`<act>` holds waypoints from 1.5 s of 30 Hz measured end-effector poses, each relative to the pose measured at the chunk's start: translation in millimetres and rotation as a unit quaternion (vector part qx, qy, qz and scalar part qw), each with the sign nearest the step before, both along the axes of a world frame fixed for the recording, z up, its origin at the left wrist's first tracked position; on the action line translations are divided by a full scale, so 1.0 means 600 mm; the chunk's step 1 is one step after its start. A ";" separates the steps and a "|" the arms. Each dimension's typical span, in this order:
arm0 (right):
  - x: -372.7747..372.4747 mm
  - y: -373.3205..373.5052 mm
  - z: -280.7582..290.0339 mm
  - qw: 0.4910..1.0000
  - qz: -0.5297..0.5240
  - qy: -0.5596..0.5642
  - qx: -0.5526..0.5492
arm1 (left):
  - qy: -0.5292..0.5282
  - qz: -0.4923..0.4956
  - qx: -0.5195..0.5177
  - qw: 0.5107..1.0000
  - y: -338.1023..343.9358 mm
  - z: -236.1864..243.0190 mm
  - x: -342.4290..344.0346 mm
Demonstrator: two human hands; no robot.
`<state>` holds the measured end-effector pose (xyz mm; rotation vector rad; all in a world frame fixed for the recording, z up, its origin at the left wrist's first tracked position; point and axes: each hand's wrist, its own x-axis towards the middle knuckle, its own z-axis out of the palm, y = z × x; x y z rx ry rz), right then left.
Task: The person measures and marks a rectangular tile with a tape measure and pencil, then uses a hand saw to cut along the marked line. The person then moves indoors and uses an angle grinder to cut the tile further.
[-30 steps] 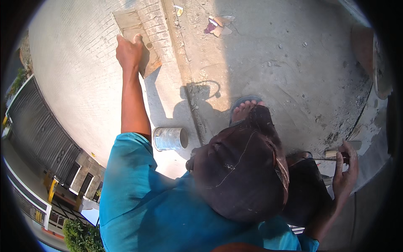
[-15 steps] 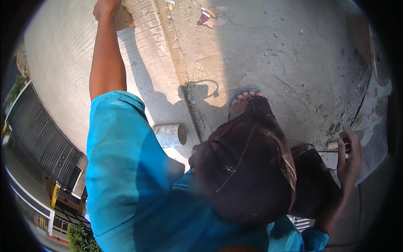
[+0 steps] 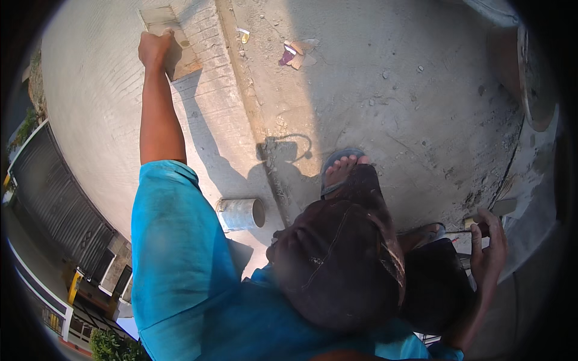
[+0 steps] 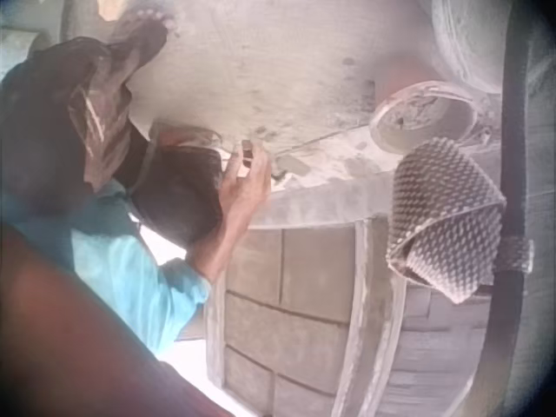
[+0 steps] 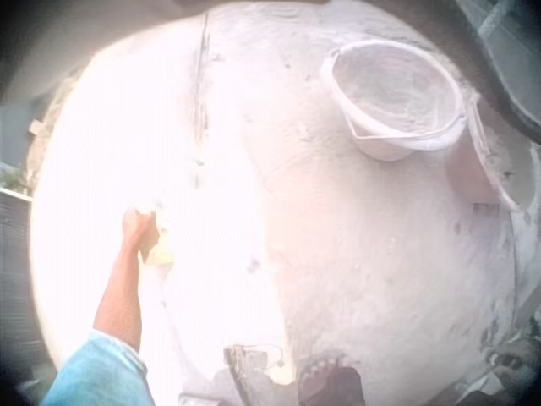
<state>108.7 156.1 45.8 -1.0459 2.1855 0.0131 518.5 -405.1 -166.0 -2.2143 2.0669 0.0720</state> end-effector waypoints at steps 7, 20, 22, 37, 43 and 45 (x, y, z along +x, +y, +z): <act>-0.028 0.005 0.067 0.998 -0.018 0.043 -0.049 | 0.681 -0.054 -0.078 0.726 0.022 0.042 -0.252; -0.049 0.097 0.106 0.986 -0.085 0.062 -0.133 | 0.737 -0.181 0.391 0.521 0.462 0.225 -0.603; -0.055 0.095 0.120 0.965 -0.189 0.004 -0.180 | 0.707 -0.164 0.499 0.474 0.479 0.258 -0.631; -0.069 0.184 0.066 0.915 -0.270 -0.107 -0.279 | 0.556 -0.286 0.535 0.568 0.607 0.416 -0.821; -0.070 0.237 0.046 0.894 -0.300 -0.122 -0.309 | 0.524 -0.326 0.518 0.593 0.690 0.457 -0.854; -0.076 0.240 0.049 0.899 -0.278 -0.133 -0.313 | 0.534 -0.316 0.539 0.571 0.683 0.455 -0.873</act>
